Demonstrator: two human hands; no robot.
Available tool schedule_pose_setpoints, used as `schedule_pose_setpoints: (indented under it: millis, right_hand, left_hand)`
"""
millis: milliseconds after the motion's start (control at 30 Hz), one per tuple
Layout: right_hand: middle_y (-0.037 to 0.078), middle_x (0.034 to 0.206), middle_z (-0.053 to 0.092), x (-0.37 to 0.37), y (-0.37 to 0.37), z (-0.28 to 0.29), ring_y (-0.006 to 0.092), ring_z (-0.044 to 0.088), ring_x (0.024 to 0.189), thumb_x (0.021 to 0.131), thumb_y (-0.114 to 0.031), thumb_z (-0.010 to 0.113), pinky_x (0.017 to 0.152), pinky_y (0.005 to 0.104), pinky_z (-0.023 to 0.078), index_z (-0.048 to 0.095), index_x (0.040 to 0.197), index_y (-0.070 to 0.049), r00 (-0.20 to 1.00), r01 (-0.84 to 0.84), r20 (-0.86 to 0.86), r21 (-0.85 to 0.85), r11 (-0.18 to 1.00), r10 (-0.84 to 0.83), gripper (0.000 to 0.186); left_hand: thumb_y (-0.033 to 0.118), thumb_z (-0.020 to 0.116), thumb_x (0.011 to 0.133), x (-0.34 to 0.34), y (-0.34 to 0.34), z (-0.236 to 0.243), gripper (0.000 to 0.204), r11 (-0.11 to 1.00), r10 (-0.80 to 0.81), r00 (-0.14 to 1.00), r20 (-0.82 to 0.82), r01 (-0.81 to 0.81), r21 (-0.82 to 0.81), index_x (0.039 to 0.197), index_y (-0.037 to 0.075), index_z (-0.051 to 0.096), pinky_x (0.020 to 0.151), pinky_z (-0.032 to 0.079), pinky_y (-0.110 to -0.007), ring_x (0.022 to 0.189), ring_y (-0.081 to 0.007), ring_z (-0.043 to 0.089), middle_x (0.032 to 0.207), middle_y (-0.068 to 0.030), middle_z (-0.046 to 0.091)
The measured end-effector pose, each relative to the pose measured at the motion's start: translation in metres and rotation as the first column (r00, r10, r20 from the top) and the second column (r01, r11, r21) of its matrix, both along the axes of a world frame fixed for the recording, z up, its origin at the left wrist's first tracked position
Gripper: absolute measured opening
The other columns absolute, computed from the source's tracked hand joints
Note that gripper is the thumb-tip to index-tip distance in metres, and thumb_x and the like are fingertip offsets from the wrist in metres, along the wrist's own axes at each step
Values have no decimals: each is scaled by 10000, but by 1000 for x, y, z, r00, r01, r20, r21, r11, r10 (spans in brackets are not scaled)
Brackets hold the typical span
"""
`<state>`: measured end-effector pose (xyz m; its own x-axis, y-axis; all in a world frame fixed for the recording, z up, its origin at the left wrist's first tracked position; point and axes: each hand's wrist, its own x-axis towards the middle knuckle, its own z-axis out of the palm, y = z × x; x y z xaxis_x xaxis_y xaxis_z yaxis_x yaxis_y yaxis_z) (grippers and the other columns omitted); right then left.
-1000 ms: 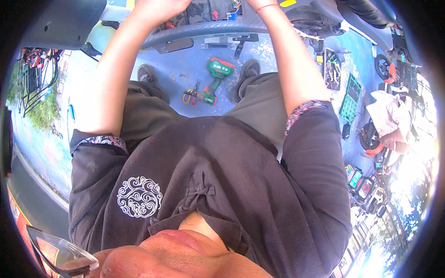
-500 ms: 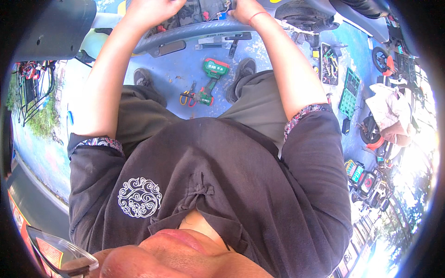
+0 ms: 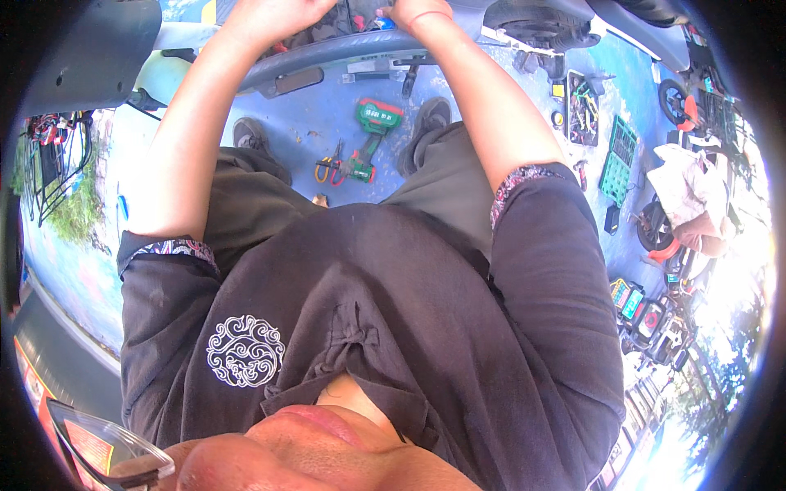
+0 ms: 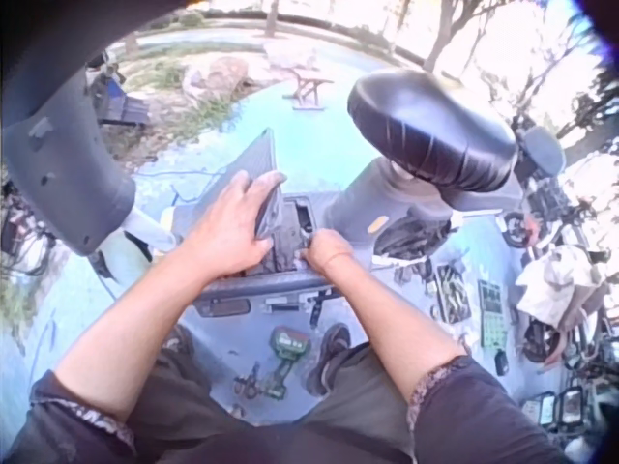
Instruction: The person uses a cordless drill to remove screws from the floorboard of a light blue electric scooter. They lift the floorboard, place a blue foam pad underneath, and then reattach the floorboard, securing it with screws.
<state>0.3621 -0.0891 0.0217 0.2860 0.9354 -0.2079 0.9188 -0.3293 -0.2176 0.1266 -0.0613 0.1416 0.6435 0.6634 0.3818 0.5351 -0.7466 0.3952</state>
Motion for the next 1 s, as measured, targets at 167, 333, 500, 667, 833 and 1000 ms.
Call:
schedule_pose_setpoints:
  millis: [167, 333, 500, 667, 833, 1000]
  right_hand:
    - [240, 985, 736, -17, -19, 12, 414, 711, 978, 855, -305, 761, 870, 511, 561, 759, 998, -36, 998, -48, -37, 166, 985, 55, 304]
    - [231, 983, 705, -5, -31, -14, 431, 684, 953, 837, -260, 761, 858, 515, 547, 724, 1002, -32, 989, -93, -67, 430, 898, 134, 284]
    - [214, 1067, 681, -13, -51, -14, 419, 664, 1006, 872, -206, 724, 875, 488, 543, 714, 1097, -25, 970, -27, -185, 564, 825, 159, 289]
    - [203, 1071, 685, -36, -69, -23, 427, 660, 1008, 904, -249, 688, 883, 511, 529, 694, 1064, 1, 991, -85, -23, 672, 736, 135, 297]
    - [217, 1165, 684, -60, -83, 3, 405, 642, 1077, 903, -343, 664, 926, 505, 513, 698, 1102, -27, 975, -208, 164, 421, 883, 151, 376]
    - [174, 1412, 502, -76, -113, -23, 371, 422, 1324, 856, -450, 755, 1034, 517, 409, 502, 1420, -35, 952, -204, 276, 241, 949, 135, 744]
  left_hand:
    - [156, 791, 747, 5, 1, 8, 884, 1000, -17, 1000, -11, 17, -24, 1536, 168, 394, 1083, 466, -513, 1256, -516, 528, 1408, -350, 451]
    - [145, 786, 731, 16, -1, 7, 860, 996, -62, 998, -17, 61, -60, 1514, 149, 431, 1021, 498, -503, 1187, -486, 559, 1292, -301, 508]
    - [159, 782, 723, 21, -5, 5, 826, 993, -73, 996, -48, 69, -92, 1487, 145, 469, 971, 510, -506, 1117, -464, 579, 1186, -265, 530]
    - [206, 781, 739, 34, -6, -2, 785, 990, -102, 990, -94, 91, -110, 1469, 147, 498, 926, 511, -513, 1083, -453, 579, 1137, -247, 527]
    - [410, 722, 852, 48, -2, -36, 675, 992, -123, 982, -142, 124, -2, 1471, 212, 540, 953, 460, -537, 1122, -433, 534, 1161, -236, 541]
    - [399, 551, 971, 85, 9, -79, 479, 980, -192, 930, -315, 196, -20, 1426, 262, 610, 969, 429, -570, 1168, -410, 514, 1217, -238, 549]
